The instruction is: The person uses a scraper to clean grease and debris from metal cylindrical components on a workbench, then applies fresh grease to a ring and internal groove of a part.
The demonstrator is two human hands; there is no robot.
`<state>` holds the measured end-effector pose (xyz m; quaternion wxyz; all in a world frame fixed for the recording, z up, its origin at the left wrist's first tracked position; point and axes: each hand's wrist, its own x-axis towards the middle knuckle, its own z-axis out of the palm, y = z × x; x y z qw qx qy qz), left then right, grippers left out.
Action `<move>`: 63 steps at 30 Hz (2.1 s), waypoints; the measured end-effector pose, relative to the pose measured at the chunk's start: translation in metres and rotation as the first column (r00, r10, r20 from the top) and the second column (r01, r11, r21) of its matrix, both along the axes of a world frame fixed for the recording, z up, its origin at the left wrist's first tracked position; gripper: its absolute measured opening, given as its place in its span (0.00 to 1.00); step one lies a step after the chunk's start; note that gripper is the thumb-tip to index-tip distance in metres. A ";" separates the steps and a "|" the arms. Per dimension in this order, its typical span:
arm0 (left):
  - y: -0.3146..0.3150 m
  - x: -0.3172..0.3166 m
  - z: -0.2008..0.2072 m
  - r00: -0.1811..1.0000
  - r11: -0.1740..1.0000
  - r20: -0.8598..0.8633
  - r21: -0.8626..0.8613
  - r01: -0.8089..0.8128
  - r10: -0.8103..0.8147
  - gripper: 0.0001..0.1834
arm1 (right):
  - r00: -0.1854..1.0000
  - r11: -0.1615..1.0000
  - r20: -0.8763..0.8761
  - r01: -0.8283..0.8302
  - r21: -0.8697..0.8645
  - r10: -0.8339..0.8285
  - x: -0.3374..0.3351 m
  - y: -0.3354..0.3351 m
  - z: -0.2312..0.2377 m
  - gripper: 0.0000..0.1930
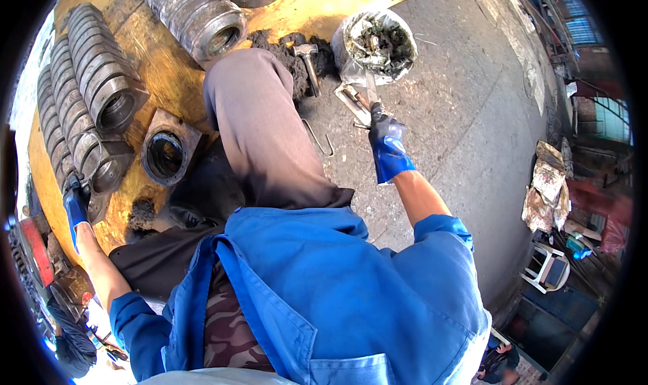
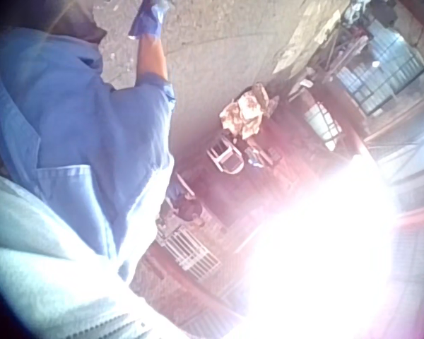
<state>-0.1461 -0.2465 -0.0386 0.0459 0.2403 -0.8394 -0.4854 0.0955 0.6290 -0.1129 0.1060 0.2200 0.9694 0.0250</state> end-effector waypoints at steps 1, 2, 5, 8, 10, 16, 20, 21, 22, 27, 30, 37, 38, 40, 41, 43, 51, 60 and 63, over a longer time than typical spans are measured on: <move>-0.025 0.002 0.001 0.998 0.995 -0.042 -0.087 0.040 -0.044 0.17 | 1.000 1.000 -0.010 -0.023 0.006 0.023 -0.003 -0.003 0.006 0.16; -0.027 0.002 -0.006 1.000 0.996 -0.016 -0.082 0.017 -0.018 0.17 | 1.000 0.999 0.003 0.027 -0.042 -0.027 0.002 0.011 -0.002 0.17; 0.021 0.010 0.019 0.958 0.976 0.195 0.020 -0.218 0.210 0.20 | 0.975 0.995 -0.222 -0.035 -0.096 0.013 0.016 0.009 0.019 0.14; 0.025 0.012 0.013 0.996 0.987 0.066 0.141 -0.073 0.065 0.19 | 0.752 0.549 -0.292 0.110 -0.828 -0.591 0.012 0.055 -0.026 0.18; 0.001 0.015 0.018 0.995 0.984 0.061 0.157 -0.088 0.079 0.17 | 0.566 0.059 -0.073 -0.043 -0.997 -0.821 -0.025 0.040 -0.012 0.23; -0.006 0.013 0.004 0.957 0.980 -0.230 -0.130 0.151 -0.178 0.15 | 0.058 -0.582 0.605 -0.362 -0.728 -0.794 -0.036 0.057 -0.064 0.16; -0.002 0.016 0.014 0.908 0.552 0.003 -0.793 0.257 -0.418 0.17 | 0.075 -0.608 0.649 -0.445 -0.658 -0.757 0.021 0.046 -0.078 0.12; 0.003 0.018 0.021 0.919 0.514 0.057 -0.814 0.269 -0.390 0.17 | 0.109 -0.620 0.650 -0.449 -0.643 -0.752 0.035 0.045 -0.081 0.11; 0.008 0.019 0.026 0.959 0.712 0.064 -0.656 0.250 -0.277 0.18 | 0.109 -0.611 0.637 -0.442 -0.657 -0.763 0.047 0.044 -0.083 0.11; -0.020 0.041 0.036 0.820 0.556 -0.113 -0.785 0.273 -0.561 0.18 | 0.460 -0.709 0.541 -0.407 -0.576 -0.704 0.057 0.058 -0.115 0.11; 0.059 0.007 0.032 0.972 0.893 -0.182 0.447 -0.053 0.148 0.16 | 0.525 -0.470 0.186 -0.481 -0.740 -0.830 0.064 0.152 -0.114 0.12; 0.129 0.015 0.096 0.907 0.693 -0.315 0.720 0.037 0.279 0.19 | 0.758 -0.748 0.216 -0.475 -0.464 -0.616 -0.201 0.002 0.106 0.23; 0.138 0.014 0.098 0.894 0.668 -0.316 0.743 0.025 0.317 0.19 | 0.930 -0.892 0.071 -0.321 -0.317 -0.360 -0.234 -0.016 0.127 0.22; 0.148 0.020 0.108 0.902 0.595 -0.280 0.803 0.032 0.329 0.20 | 0.993 -0.987 -0.115 -0.036 -0.159 -0.018 -0.292 -0.075 0.158 0.21; 0.151 0.020 0.107 0.914 0.545 -0.238 0.838 0.022 0.330 0.19 | 0.993 -0.991 -0.113 0.025 -0.128 0.040 -0.306 -0.126 0.170 0.19; 0.116 0.026 0.098 0.877 0.255 -0.429 0.892 0.374 0.214 0.15 | 0.956 -0.981 -0.223 0.176 -0.086 0.191 -0.317 -0.233 0.190 0.18; 0.154 0.028 0.123 0.795 -0.033 -0.382 0.893 0.449 0.470 0.15 | 0.948 -0.955 -0.138 0.272 -0.117 0.287 -0.246 -0.433 0.190 0.26; 0.220 0.034 0.154 0.799 -0.180 -0.427 0.825 0.536 0.424 0.13 | 0.936 -0.833 -0.300 -0.015 -0.553 0.182 -0.224 -0.455 0.210 0.20; 0.214 0.031 0.146 0.803 -0.118 -0.488 0.825 0.552 0.342 0.12 | 0.907 -0.822 -0.384 -0.081 -0.563 0.173 -0.223 -0.456 0.207 0.22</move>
